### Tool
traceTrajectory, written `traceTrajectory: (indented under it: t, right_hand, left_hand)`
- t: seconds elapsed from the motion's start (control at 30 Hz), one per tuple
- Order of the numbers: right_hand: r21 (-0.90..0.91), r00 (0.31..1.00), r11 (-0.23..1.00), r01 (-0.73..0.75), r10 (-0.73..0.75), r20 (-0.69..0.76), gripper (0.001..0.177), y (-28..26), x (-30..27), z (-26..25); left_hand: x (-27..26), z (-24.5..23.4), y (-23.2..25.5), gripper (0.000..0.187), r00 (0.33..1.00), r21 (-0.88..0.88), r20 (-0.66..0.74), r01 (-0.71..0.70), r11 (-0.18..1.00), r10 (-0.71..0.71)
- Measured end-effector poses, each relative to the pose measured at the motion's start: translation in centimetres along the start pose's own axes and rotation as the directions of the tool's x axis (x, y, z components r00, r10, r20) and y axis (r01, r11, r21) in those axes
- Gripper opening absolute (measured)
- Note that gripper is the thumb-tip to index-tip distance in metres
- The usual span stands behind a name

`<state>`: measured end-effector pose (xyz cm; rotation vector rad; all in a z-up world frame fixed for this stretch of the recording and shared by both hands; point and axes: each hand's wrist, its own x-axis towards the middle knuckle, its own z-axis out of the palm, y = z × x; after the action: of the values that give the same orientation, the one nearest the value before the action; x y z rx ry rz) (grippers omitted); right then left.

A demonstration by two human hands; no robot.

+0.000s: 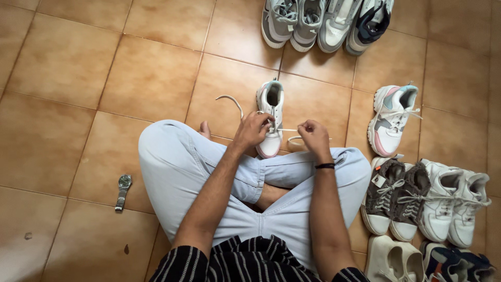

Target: The person sits on the floor and threads white shoelaces through the eyelets of a white sneaker, then ties the laces. They repeat the process on a second sneaker, threading and tying the laces by hand.

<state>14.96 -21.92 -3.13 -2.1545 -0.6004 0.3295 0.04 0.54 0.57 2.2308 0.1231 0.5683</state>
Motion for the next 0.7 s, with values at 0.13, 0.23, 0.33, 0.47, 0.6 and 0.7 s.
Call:
traceTrajectory:
  t: [0.13, 0.23, 0.33, 0.47, 0.6, 0.7]
  right_hand:
    - [-0.396, 0.981, 0.898, 0.189, -0.191, 0.034, 0.017, -3.9, -1.0, 1.5]
    - [-0.448, 0.972, 0.863, 0.234, -0.205, 0.114, 0.026, -5.9, -0.9, 3.3]
    - [-0.26, 0.968, 0.943, 0.207, -0.159, 0.195, 0.025, -6.2, -0.4, 4.0]
    - [0.047, 0.967, 0.976, 0.214, -0.218, 0.132, 0.021, -4.8, -0.4, 0.5]
    - [-0.151, 0.995, 0.983, 0.103, -0.101, 0.024, 0.017, -4.2, -1.9, -1.8]
    - [-0.405, 0.975, 0.888, 0.217, -0.218, 0.044, 0.015, -4.8, -1.5, -0.9]
  left_hand:
    - [0.3, 0.0, 0.0, 0.018, 0.999, -0.045, 0.017, -0.045, 0.998, 0.046]
    - [0.1, 0.0, 0.0, 0.017, 0.996, -0.045, -0.005, -0.085, 0.995, 0.085]
    - [-0.1, 0.0, -0.1, 0.019, 0.998, -0.021, 0.01, -0.067, 0.998, 0.067]
    - [-0.1, 0.2, -0.4, 0.021, 0.998, 0.008, 0.002, -0.064, 0.998, 0.064]
    - [0.0, 0.1, -0.8, 0.025, 0.995, 0.053, -0.046, -0.083, 0.995, 0.085]
    - [0.1, 0.1, -1.1, 0.024, 0.995, 0.164, -0.008, -0.099, 0.982, 0.102]
